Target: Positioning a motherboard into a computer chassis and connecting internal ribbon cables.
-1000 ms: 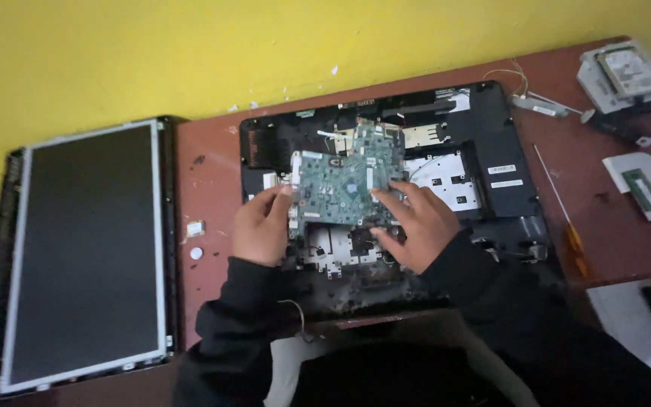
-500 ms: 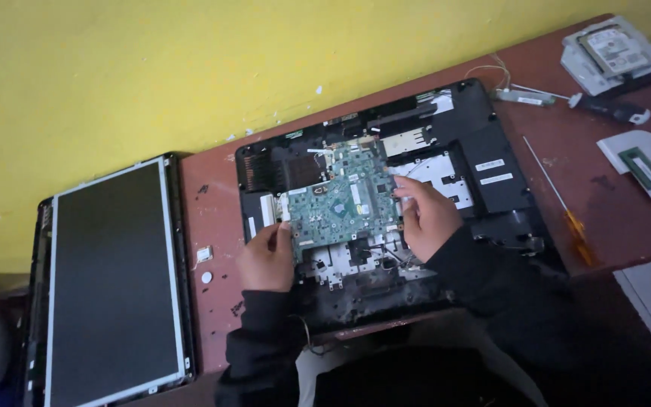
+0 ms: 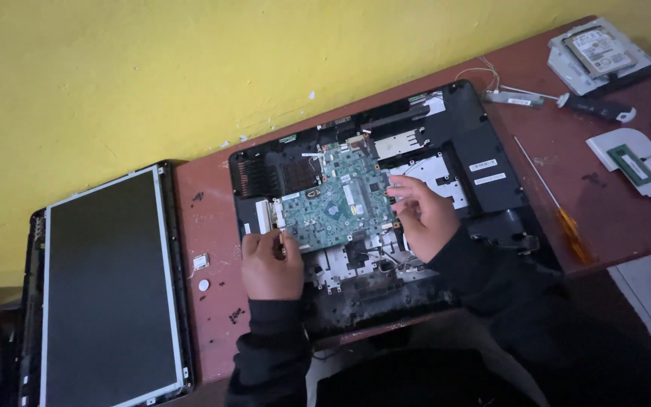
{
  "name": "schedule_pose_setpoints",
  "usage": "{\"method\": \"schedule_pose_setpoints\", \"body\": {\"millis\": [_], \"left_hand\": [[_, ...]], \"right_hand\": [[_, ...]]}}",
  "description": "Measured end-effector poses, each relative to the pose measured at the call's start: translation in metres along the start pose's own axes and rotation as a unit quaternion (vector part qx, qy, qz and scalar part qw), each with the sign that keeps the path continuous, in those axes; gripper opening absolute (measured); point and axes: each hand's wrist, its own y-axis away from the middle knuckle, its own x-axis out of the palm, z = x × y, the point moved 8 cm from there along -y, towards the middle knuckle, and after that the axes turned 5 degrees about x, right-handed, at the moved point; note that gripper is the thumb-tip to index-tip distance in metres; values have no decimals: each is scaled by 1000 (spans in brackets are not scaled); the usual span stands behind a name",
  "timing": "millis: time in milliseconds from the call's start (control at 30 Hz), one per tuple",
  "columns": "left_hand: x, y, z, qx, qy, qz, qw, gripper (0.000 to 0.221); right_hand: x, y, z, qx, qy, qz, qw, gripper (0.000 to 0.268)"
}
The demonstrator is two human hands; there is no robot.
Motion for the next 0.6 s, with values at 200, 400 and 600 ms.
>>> {"method": "schedule_pose_setpoints", "body": {"millis": [200, 400, 600], "left_hand": [[3, 4, -3, 7, -42, 4, 999, 11], [7, 6, -3, 50, -58, -13, 997, 9], [1, -1, -13, 30, -15, 13, 999, 13]], "right_hand": [[0, 1, 7, -6, 13, 7, 1000, 49], [-1, 1, 9, -35, 52, -7, 998, 45], [1, 0, 16, -11, 76, 11, 997, 44]]}}
